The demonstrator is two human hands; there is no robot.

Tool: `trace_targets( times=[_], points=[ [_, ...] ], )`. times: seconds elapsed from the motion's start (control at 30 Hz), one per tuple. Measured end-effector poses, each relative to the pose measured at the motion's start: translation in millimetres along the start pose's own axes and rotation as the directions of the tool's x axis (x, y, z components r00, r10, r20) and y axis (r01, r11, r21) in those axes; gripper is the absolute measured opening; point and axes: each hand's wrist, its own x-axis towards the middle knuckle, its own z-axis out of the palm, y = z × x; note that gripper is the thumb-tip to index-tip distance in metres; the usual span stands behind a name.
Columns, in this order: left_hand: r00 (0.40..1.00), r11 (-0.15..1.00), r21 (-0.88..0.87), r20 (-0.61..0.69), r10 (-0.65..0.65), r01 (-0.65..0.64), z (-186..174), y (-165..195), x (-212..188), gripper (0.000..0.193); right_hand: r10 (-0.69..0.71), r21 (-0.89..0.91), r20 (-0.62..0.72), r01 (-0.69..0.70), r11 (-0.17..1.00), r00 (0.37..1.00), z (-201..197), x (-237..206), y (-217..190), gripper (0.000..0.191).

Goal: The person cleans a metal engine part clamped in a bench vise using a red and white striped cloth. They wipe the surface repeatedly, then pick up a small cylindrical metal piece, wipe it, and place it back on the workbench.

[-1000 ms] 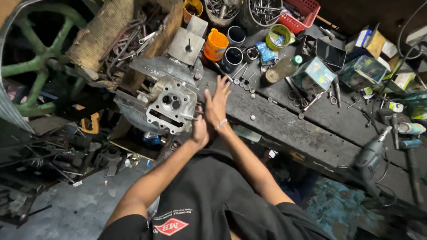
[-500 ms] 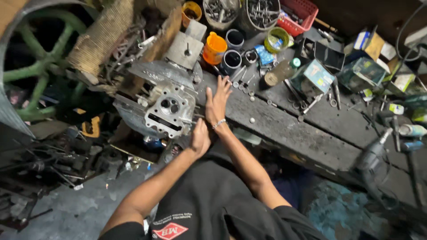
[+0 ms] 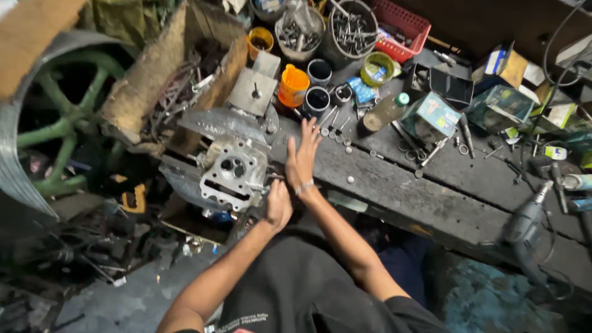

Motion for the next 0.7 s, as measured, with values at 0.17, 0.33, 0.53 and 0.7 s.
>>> trace_targets(
  times=[0.17, 0.33, 0.53, 0.7],
  points=[
    [0.916, 0.758, -0.637, 0.375, 0.141, 0.144, 10, 38, 42, 0.067, -0.127, 0.087, 0.236, 0.109, 0.99, 0.963, 4, -61, -4, 0.069],
    [0.988, 0.971, 0.187, -0.022, 0.155, -0.148, 5, 2, 6, 0.069, 0.04, -0.01, 0.109, -0.039, 0.999, 0.993, 3, -14, 5, 0.072],
    [0.99, 0.982, 0.176, -0.134, -0.039, 0.063, -4, 22, 23, 0.077, -0.078, 0.056, 0.126, 0.071, 0.996, 0.989, -13, -31, -20, 0.066],
    [0.994, 0.989, 0.132, 0.099, 0.054, -0.067, 9, 24, 29, 0.074, 0.049, 0.05, 0.267, -0.065, 0.997, 0.962, -9, -45, -22, 0.075]
  ],
)
